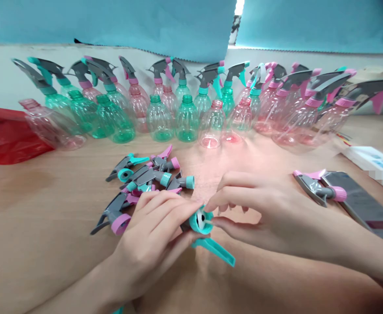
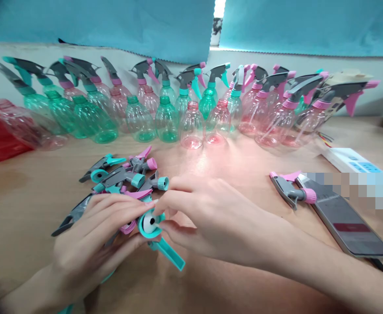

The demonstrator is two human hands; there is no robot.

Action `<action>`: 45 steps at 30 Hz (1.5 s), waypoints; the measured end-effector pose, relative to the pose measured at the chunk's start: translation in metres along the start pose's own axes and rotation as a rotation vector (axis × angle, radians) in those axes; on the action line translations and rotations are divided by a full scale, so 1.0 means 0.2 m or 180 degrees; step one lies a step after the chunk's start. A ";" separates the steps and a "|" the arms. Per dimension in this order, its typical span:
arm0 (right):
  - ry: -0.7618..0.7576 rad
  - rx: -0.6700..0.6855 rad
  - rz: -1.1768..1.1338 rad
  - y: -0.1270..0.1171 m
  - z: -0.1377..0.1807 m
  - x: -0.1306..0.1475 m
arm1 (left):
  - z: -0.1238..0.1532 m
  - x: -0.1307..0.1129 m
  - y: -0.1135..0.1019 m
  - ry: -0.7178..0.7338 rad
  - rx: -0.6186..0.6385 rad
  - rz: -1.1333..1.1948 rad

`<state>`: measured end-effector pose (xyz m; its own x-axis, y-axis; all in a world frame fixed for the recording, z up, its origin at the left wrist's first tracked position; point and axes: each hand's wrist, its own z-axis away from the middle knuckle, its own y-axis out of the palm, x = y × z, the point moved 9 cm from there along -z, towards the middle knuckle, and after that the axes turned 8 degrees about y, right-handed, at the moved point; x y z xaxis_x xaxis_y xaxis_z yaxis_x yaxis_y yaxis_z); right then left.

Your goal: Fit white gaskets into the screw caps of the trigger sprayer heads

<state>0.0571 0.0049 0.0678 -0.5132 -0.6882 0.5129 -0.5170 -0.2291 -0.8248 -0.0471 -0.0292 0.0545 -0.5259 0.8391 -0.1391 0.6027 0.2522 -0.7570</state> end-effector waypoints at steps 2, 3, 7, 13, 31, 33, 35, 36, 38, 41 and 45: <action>-0.0046 -0.0016 0.0020 0.00 0.00 0.01 | 0.00 0.00 0.00 0.0012 0.0014 -0.0035; -0.0048 -0.0012 0.0026 0.00 0.00 0.02 | -0.01 -0.01 -0.01 0.0020 0.0013 -0.0046; 0.0010 0.0004 0.0007 0.01 0.00 0.02 | 0.00 -0.01 -0.01 0.0060 -0.0045 -0.0027; -0.0026 -0.0089 0.0047 0.02 0.00 0.04 | 0.00 -0.02 0.02 0.0078 0.0041 0.0097; -0.0082 0.0154 -0.0079 0.01 0.01 0.06 | -0.01 0.00 0.03 -0.0061 0.0241 0.0321; -0.0079 0.0122 -0.0076 0.02 0.00 0.06 | -0.01 0.00 0.05 -0.0054 0.0343 0.0425; -0.0083 0.0151 -0.0092 0.03 0.00 0.06 | -0.01 0.01 0.07 -0.0065 0.0404 0.0569; -0.0088 0.0191 -0.0103 0.03 0.00 0.05 | -0.01 0.01 0.08 -0.0070 0.0443 0.0643; -0.0047 0.0303 -0.0072 0.03 0.01 0.04 | -0.01 0.01 0.09 -0.0066 0.0505 0.0735; 0.0042 0.0364 0.0159 0.00 0.03 0.03 | -0.02 0.01 0.08 -0.0027 0.0459 0.0799; -0.0085 0.0376 0.0414 0.01 0.04 0.04 | -0.01 0.02 0.10 -0.0033 0.0462 0.1006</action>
<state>0.0570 -0.0076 0.0678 -0.5514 -0.7350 0.3947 -0.3625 -0.2150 -0.9068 -0.0357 -0.0189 0.0407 -0.3333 0.8597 -0.3871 0.6456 -0.0911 -0.7583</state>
